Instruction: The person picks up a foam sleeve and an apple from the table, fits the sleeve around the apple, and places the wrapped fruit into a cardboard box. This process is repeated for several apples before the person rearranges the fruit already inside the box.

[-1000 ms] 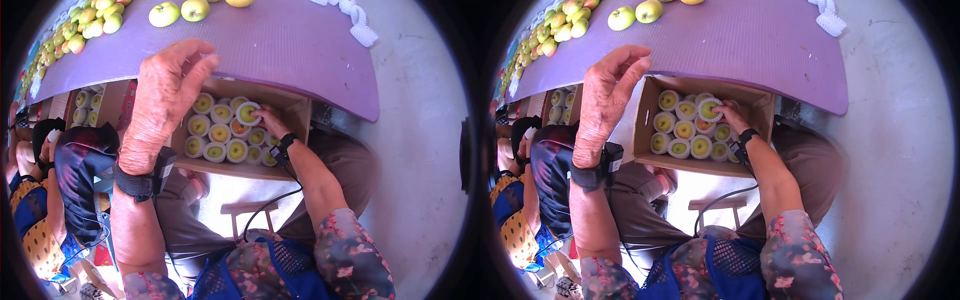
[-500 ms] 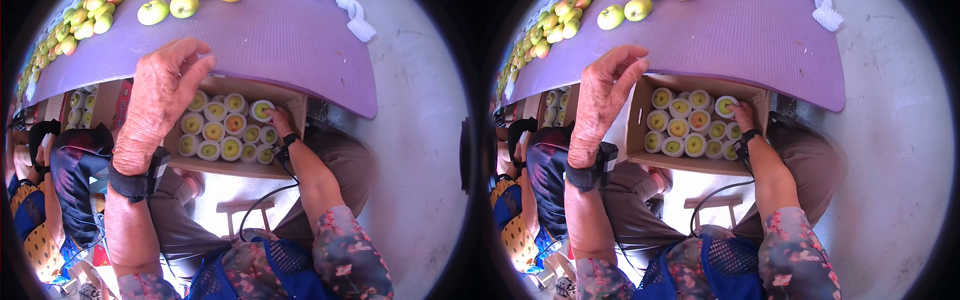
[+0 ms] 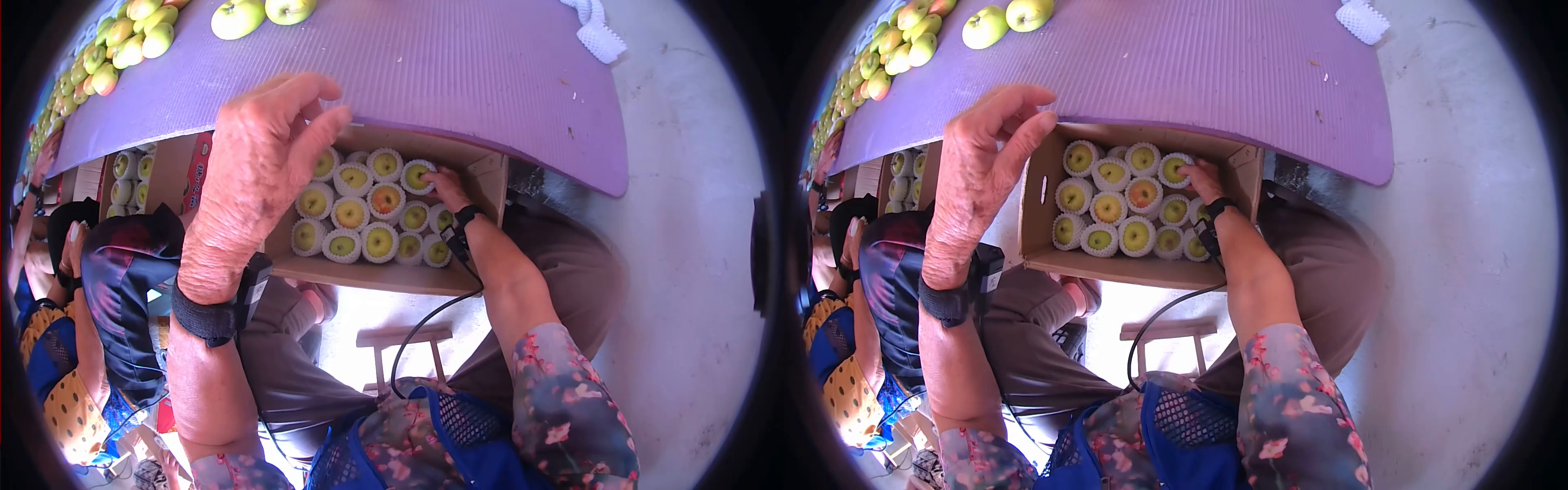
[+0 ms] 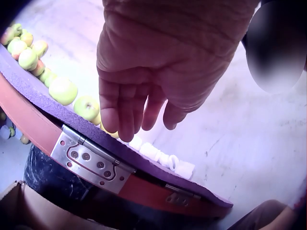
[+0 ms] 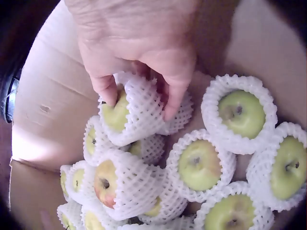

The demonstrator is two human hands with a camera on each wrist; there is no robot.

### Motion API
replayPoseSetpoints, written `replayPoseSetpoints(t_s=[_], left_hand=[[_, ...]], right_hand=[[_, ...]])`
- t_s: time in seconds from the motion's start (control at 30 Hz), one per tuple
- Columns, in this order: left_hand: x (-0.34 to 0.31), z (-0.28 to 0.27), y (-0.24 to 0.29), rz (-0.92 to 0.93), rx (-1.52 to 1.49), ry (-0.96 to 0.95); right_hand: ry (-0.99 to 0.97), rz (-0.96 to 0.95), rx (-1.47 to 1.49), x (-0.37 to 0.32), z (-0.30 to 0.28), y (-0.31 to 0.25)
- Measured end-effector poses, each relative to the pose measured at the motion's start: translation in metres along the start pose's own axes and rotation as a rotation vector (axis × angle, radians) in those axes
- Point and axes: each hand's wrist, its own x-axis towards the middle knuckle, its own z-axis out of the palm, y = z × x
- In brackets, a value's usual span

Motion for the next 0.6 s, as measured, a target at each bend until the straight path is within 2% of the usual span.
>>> replayPoseSetpoints(t_s=[0.13,0.23,0.33,0.43,0.53,0.6], left_hand=[[0.003,0.0,0.001,0.013,0.005,-0.013],[0.004,-0.004,0.003,0.008,0.041,-0.06],[0.005,-0.005,0.004,0.004,0.05,-0.086],[0.004,-0.002,0.005,0.014,0.046,-0.087],[0.005,-0.007,0.007,0.019,0.031,-0.079],[0.006,-0.007,0.008,0.021,0.03,-0.072]], right_hand=[[0.024,0.038,-0.027,0.005,0.002,0.001],[0.114,0.066,-0.159,0.002,0.002,-0.007],[0.114,0.055,-0.232,-0.006,0.0,-0.018],[0.241,-0.096,-0.326,-0.001,0.0,-0.006],[0.194,-0.05,-0.287,-0.016,-0.004,-0.017],[0.206,0.077,-0.226,-0.031,0.001,-0.029]])
